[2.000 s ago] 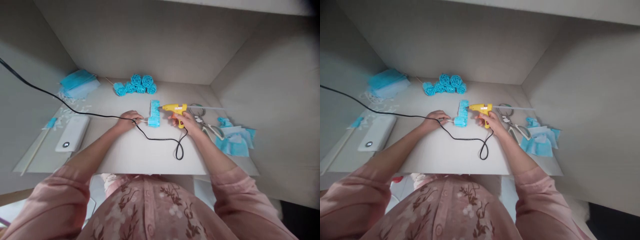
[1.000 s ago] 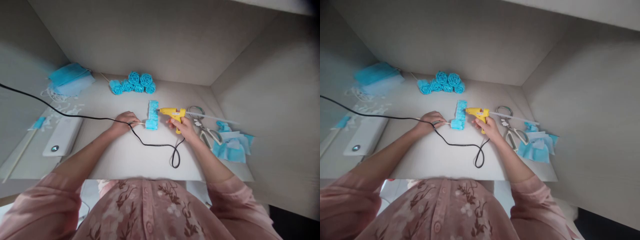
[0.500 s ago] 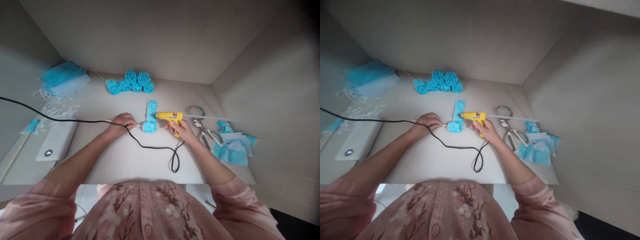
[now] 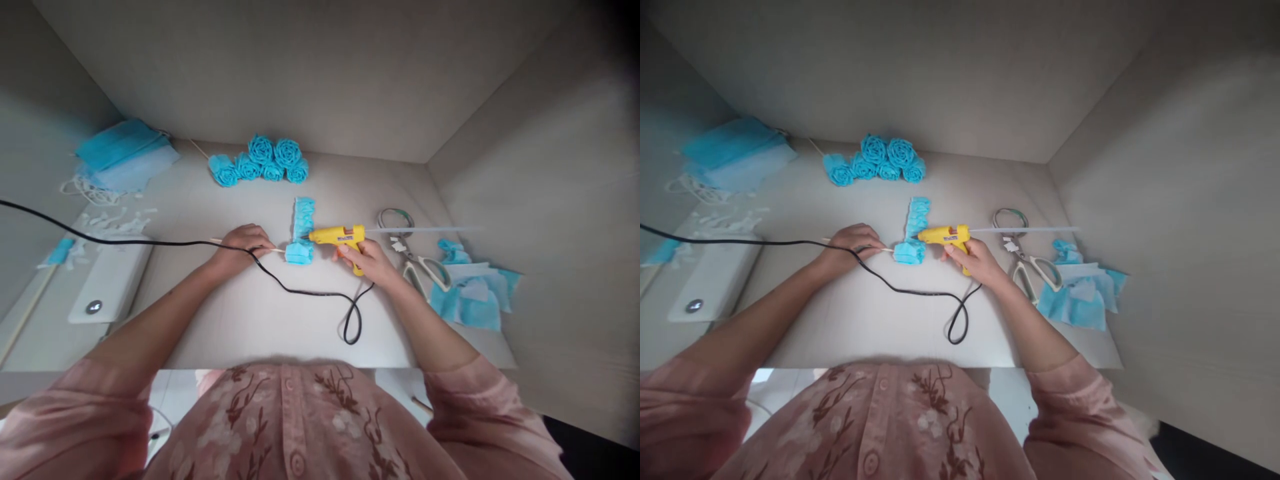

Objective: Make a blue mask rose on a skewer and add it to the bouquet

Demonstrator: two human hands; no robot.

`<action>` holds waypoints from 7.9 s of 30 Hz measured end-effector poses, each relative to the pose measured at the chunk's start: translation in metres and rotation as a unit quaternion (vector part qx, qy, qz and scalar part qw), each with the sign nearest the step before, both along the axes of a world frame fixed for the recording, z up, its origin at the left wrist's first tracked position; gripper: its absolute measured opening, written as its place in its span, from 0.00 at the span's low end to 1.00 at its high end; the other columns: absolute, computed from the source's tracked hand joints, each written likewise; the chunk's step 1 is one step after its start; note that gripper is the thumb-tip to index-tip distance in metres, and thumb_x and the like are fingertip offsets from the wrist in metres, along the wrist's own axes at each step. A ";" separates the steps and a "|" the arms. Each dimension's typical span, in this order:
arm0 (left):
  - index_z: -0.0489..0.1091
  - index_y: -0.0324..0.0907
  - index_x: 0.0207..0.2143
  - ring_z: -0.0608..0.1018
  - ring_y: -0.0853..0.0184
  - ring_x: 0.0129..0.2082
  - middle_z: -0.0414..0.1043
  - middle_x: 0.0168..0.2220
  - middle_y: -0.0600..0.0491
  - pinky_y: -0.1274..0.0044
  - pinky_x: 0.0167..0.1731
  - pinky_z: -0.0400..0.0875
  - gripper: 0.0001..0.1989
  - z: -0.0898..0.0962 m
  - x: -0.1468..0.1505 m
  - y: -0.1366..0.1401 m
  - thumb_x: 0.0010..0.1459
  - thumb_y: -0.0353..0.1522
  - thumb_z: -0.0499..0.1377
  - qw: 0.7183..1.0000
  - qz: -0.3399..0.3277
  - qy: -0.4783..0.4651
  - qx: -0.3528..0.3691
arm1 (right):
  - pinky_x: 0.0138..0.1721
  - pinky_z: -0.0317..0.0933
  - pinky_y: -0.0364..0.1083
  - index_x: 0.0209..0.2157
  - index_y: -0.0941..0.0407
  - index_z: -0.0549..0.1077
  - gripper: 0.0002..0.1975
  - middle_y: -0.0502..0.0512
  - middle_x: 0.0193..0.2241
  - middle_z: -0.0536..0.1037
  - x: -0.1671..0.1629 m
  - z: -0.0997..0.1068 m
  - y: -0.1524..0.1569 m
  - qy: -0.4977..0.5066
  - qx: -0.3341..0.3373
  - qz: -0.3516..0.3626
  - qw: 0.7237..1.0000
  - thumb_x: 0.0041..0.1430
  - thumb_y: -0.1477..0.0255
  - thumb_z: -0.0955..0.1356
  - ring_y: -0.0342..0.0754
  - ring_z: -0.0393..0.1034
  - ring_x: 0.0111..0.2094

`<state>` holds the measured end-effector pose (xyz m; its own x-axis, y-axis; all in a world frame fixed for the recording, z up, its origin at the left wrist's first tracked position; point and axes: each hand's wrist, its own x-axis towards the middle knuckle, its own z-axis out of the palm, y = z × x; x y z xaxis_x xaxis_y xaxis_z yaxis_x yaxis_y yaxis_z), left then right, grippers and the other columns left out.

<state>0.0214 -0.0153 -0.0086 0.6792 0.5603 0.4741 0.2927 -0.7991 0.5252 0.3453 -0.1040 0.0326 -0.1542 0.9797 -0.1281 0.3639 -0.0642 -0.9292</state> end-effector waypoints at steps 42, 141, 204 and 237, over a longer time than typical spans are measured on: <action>0.82 0.45 0.33 0.79 0.67 0.33 0.79 0.31 0.51 0.77 0.35 0.71 0.17 -0.002 -0.002 0.001 0.70 0.41 0.59 1.000 0.009 0.012 -0.024 | 0.27 0.55 0.44 0.26 0.56 0.75 0.27 0.49 0.21 0.68 -0.001 -0.006 -0.002 -0.074 0.033 0.021 0.996 0.62 0.46 0.65 0.42 0.60 0.22; 0.82 0.44 0.36 0.79 0.68 0.35 0.80 0.35 0.50 0.79 0.39 0.71 0.13 -0.008 -0.004 0.007 0.69 0.36 0.59 0.999 0.013 0.037 -0.037 | 0.28 0.53 0.46 0.26 0.56 0.78 0.25 0.52 0.22 0.74 0.026 0.014 0.000 -0.189 0.074 0.017 0.979 0.63 0.49 0.67 0.46 0.63 0.24; 0.79 0.44 0.36 0.79 0.67 0.39 0.78 0.37 0.52 0.65 0.61 0.70 0.22 0.004 0.000 0.005 0.76 0.37 0.48 0.996 -0.040 0.041 0.075 | 0.57 0.75 0.58 0.43 0.54 0.77 0.23 0.56 0.41 0.84 -0.025 -0.023 0.014 0.405 -0.031 -0.033 0.913 0.61 0.48 0.72 0.53 0.81 0.46; 0.81 0.45 0.42 0.80 0.66 0.38 0.82 0.40 0.50 0.73 0.43 0.66 0.22 0.002 0.004 -0.001 0.76 0.38 0.46 0.995 -0.025 0.095 0.022 | 0.55 0.76 0.57 0.40 0.54 0.76 0.24 0.58 0.40 0.85 -0.028 -0.018 0.011 0.381 -0.047 -0.053 0.922 0.60 0.46 0.72 0.55 0.81 0.47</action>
